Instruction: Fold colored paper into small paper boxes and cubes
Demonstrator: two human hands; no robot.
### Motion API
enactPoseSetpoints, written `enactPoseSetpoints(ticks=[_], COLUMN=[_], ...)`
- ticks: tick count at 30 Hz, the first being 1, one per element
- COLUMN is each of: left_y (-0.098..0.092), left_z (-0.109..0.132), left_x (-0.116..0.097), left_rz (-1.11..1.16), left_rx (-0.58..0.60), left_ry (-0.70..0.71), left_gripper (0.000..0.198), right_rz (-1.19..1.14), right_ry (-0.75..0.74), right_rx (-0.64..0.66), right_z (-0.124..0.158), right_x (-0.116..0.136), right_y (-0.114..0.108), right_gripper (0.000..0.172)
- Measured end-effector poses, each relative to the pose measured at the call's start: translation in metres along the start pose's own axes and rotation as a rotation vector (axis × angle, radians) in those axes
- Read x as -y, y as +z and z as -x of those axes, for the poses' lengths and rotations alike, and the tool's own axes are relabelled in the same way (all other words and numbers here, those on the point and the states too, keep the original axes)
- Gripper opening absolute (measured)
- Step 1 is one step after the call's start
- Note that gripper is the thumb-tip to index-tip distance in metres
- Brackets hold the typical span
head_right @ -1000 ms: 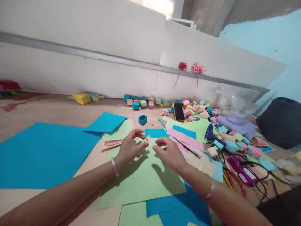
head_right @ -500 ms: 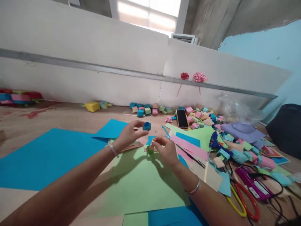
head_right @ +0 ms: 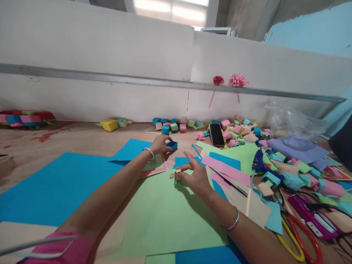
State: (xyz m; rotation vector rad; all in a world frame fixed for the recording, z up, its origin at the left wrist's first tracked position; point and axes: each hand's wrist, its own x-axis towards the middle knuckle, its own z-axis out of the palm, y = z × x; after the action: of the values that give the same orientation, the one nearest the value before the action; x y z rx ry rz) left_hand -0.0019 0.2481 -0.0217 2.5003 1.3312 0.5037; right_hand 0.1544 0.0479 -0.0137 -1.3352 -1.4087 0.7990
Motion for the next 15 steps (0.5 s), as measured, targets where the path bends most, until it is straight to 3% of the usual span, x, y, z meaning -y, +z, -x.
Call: enactPoseSetpoints(ticks=[2,5,9,15], left_y=[0.000,-0.002,-0.009,-0.016], left_z=[0.003,0.015,0.045,0.089], left_x=[-0.002,-0.013,-0.038,-0.069], left_rz=[0.029,0.095,0.200,0.267], left_rx=[-0.013,-0.052,-0.104,-0.150], left_ry=[0.004,0.035,0.164,0.330], left_gripper=[0.031,0.032,0.037,0.035], right_rz=[0.026,0.032,0.033,0.058], right_ry=[-0.008,-0.032,-0.100,-0.096], right_rx=[0.007,0.011,-0.011,-0.068], right_z=[0.000,-0.001,-0.002,-0.001], right_x=[0.000,-0.001,0.003,0.014], right_y=[0.000,-0.002,-0.006,-0.008], right_gripper=[0.077,0.069,0.060,0.062])
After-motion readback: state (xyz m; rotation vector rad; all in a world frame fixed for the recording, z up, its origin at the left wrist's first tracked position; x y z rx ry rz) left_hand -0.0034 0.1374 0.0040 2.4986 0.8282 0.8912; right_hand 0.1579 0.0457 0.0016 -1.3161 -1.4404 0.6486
